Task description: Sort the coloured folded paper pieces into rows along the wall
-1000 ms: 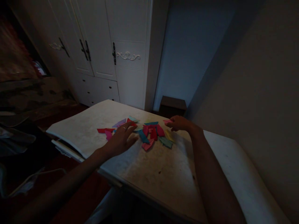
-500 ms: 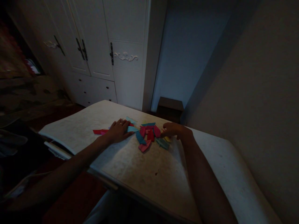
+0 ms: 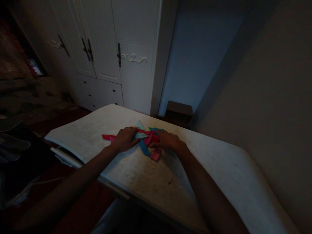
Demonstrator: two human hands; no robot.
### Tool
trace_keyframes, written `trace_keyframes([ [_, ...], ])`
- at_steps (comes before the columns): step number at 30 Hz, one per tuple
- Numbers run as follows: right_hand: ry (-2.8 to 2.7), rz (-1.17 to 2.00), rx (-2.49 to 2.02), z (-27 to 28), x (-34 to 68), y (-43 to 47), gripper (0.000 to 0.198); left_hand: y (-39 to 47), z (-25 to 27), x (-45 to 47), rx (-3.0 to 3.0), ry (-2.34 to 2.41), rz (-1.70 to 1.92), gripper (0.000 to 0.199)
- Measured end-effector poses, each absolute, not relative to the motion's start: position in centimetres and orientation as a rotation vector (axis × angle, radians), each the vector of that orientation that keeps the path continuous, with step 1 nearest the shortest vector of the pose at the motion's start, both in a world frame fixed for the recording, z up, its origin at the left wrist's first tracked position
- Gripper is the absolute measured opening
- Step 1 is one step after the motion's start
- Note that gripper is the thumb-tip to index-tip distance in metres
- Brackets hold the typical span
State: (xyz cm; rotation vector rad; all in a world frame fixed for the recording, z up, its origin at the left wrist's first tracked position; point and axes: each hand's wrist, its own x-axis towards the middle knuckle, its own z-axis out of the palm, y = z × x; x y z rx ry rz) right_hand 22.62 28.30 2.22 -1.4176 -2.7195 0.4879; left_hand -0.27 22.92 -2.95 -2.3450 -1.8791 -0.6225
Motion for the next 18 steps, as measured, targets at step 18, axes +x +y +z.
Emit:
trace_keyframes([
  [18,-2.619,0.227,-1.616,0.9,17.6,25.8,0.052,23.2,-3.2,-1.1,-2.510,-1.785,-1.178,0.029],
])
